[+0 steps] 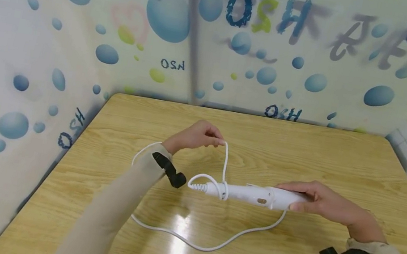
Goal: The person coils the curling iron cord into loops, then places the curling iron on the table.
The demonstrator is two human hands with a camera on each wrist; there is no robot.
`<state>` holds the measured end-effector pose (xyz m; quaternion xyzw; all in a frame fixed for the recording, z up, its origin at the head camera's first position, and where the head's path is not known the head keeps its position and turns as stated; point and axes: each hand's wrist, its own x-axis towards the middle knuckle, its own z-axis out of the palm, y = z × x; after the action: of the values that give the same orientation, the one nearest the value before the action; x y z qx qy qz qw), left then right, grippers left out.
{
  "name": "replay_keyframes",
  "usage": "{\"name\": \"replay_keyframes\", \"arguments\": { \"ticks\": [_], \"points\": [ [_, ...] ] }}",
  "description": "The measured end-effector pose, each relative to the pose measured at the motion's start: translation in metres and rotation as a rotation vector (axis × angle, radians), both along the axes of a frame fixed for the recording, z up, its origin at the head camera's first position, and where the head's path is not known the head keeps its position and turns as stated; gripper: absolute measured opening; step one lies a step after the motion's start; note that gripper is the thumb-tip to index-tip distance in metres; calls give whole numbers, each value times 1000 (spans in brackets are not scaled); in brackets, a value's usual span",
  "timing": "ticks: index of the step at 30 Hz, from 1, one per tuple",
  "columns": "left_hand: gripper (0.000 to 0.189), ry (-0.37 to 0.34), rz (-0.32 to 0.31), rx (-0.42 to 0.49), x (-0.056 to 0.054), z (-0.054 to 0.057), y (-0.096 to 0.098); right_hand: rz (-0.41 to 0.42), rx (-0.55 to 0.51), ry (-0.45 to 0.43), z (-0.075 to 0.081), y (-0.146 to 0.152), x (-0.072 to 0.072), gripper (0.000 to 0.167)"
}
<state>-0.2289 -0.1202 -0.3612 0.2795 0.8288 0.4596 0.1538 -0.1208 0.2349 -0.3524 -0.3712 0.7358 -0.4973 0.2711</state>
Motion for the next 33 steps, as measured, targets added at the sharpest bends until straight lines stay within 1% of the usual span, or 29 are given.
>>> {"name": "replay_keyframes", "arguments": {
  "ticks": [4,9,13,18,21,24,28,33],
  "points": [
    [20,39,4,-24,0,15,-2,-4,50,-16,-1,-1,0,42],
    [15,112,-32,-24,3,34,-1,11,63,-36,-3,-5,-2,42],
    [12,164,-70,-11,6,45,5,22,83,-53,-10,-5,-6,42],
    [11,247,-112,13,17,61,14,18,111,-50,-16,-5,-8,44],
    [9,286,-121,32,23,70,19,-15,130,-55,-16,-6,-8,45],
    [8,306,-105,39,30,77,22,-54,141,-54,-16,-5,-8,45],
    [8,343,-79,36,42,86,24,-85,129,-44,-17,-4,-8,46],
    [8,443,-78,53,56,94,28,-140,144,-15,-18,-6,-9,47]
  ]
}}
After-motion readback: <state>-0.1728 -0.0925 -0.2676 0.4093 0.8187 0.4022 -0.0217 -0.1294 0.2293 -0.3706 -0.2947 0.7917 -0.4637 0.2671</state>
